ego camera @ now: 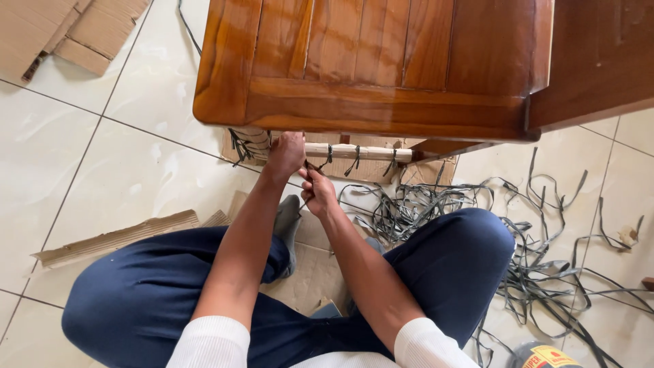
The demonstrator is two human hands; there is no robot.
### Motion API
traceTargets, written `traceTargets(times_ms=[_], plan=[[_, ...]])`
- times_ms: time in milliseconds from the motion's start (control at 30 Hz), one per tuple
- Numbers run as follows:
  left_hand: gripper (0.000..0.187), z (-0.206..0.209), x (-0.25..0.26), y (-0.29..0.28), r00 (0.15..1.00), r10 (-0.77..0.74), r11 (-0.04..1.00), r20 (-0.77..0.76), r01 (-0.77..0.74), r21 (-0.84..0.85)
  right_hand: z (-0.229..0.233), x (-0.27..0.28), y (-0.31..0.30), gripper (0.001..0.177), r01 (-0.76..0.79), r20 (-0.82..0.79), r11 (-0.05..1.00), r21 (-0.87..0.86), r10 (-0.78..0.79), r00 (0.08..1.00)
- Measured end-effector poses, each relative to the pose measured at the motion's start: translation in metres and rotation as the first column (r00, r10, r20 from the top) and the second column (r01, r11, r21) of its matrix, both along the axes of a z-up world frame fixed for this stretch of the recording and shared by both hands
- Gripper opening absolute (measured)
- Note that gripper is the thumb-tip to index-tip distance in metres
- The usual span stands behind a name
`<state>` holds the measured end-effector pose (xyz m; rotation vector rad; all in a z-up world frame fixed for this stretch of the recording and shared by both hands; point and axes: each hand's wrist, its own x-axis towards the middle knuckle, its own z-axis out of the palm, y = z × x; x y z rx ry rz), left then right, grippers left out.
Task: Wrapping the legs of a wooden chair with cardboard and securing it with plastic ties.
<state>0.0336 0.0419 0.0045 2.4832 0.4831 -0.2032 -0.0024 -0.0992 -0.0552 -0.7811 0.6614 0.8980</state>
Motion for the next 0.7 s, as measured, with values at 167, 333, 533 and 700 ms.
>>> traceTargets(times_ms=[167,333,533,700], plan=[[0.024,0.005,0.006,0.007,0.997,-0.003,0.998,0.073,-0.001,0.056,-0.003,0.009,0.015,0.013,0.086,-0.014,0.99,0.115,-0.085,0.996],[0.025,-0.013,0.012,0.009,0.985,-0.009,0.994,0.171,-0.01,0.109,-0.008,0.013,0.017,0.007,0.127,-0.056,0.978,0.168,-0.119,0.991],[0.029,-0.071,0.01,0.022,0.955,-0.021,0.986,0.294,-0.029,0.164,-0.033,0.016,0.008,0.007,-0.027,0.061,0.981,0.193,0.016,0.998],[0.031,-0.121,0.016,0.007,0.93,0.092,0.988,0.357,-0.129,0.081,-0.005,0.019,0.007,0.011,-0.052,0.06,0.999,0.002,0.052,0.997]])
